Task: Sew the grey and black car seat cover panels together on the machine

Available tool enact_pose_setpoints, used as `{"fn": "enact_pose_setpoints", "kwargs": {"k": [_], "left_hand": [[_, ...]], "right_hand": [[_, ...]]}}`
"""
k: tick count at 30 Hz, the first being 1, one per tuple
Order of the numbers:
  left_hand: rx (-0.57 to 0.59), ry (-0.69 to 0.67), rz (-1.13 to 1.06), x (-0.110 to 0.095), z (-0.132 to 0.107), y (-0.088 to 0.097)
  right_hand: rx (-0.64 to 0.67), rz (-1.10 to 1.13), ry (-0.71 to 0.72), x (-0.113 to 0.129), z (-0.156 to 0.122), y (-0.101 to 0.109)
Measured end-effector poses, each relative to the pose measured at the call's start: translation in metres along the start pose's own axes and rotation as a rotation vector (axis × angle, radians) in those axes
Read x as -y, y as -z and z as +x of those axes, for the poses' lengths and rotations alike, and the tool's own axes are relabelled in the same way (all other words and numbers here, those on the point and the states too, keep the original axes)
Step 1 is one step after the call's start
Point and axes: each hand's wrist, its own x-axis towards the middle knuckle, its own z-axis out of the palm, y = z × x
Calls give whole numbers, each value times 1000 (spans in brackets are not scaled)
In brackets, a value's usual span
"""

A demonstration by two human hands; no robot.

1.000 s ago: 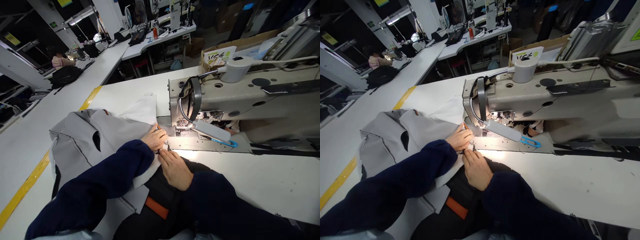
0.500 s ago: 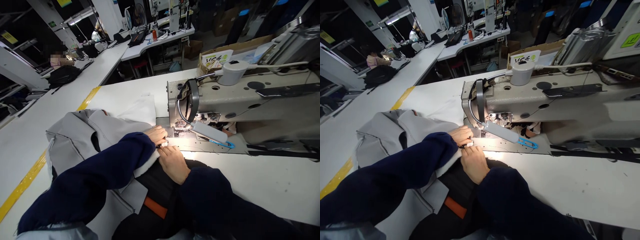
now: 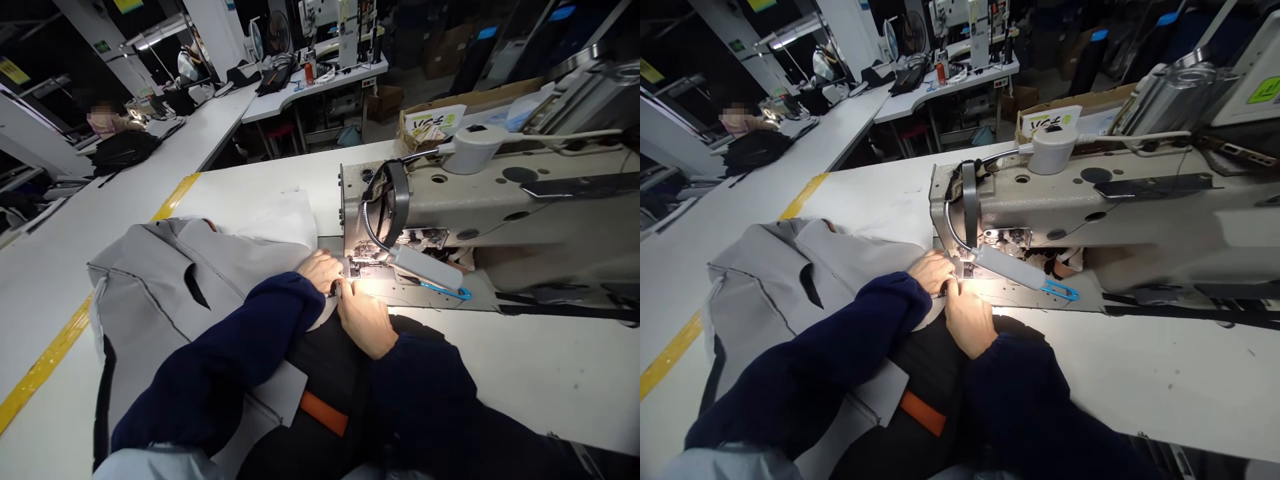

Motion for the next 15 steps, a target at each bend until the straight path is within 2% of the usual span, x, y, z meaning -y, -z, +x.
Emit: {"fn": "enact_pose_setpoints", "kwargs": {"k": [5,10,15], "left_hand": [[21,17,-37,11,-5,9],[-8,56,-1,11,-19,19],[-10,136,26,1,-8,12]], "right_hand": [[66,-202,140,-7,10,-9],[49,-166,164,-11,11,-13],[42,-102,173,-19,16,-16]]}}
